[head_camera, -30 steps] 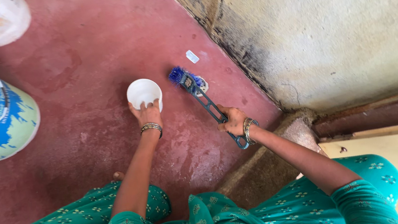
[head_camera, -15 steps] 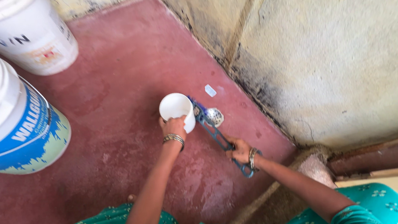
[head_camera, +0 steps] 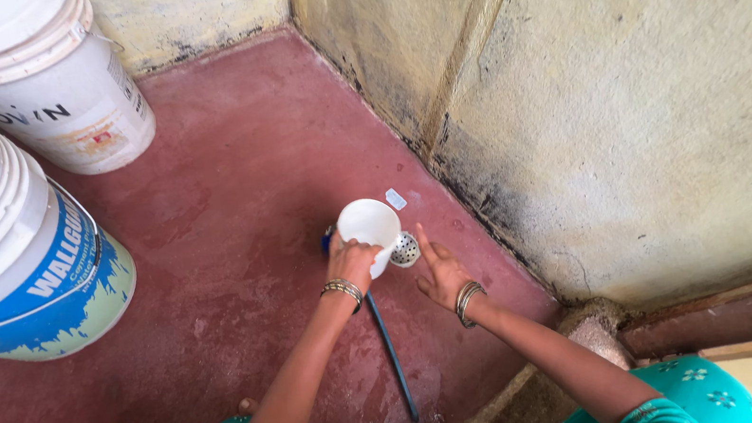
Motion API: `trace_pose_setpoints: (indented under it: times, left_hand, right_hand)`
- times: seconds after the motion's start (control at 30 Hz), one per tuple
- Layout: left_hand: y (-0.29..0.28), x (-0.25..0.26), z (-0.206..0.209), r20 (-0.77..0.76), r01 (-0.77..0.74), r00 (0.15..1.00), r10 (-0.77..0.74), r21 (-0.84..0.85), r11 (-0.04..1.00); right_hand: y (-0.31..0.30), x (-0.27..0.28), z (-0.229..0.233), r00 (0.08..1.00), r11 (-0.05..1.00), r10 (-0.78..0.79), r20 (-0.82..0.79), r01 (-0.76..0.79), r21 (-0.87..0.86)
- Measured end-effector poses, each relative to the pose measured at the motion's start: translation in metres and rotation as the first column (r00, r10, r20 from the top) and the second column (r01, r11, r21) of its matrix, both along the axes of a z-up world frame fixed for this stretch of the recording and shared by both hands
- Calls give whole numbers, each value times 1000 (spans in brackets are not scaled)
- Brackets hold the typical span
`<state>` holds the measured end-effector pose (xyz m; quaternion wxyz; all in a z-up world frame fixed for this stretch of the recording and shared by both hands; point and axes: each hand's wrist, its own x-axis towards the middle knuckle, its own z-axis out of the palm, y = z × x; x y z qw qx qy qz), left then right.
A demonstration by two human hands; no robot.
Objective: The person uses a brush to scrub the corner and floor near a drain, then pours water from a cup into a bucket to rinse it, and continues scrubbing the floor and wall.
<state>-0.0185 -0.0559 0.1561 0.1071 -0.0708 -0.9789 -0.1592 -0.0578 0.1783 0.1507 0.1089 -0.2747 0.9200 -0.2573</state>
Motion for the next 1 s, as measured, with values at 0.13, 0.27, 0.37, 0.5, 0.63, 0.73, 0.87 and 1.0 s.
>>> trace_pose_setpoints:
  times: [0.13,0.27,0.37,0.5,0.63,0.73,0.87,1.0]
  left_hand:
    - [11,-4,35,-11,141,990,-141,10,990]
    - [9,-14,77,-128,225,966,-226,-25,974]
    - [-5,-22,109,-304,304,904,-300,-35,952]
    - [-34,-26,156,-332,300,871,-362,-225,927]
    - [-83,-20,214,-379,214,860,-341,-340,916]
    - [-131,-6,256,-356,23,921,-161,-362,932]
    - [-198,31,290,-347,-282,925,156,-348,894]
    - [-266,70,304,-351,-526,830,433,-232,818]
  right_hand:
    - [-23,11,81,989,971,92,-113,-64,230]
    - [-28,-6,101,952,989,32,-304,14,148]
    - [-29,-28,117,903,999,-34,-428,19,-40]
    - [-49,-43,160,846,966,-108,-522,-33,-255]
    - [-86,-36,214,835,931,-198,-513,-4,-366]
    - [-114,-33,254,889,891,-245,-387,49,-452]
    - [-154,-31,292,843,854,-232,-485,-63,-517]
    - [-202,-29,315,768,804,-213,-604,-213,-555]
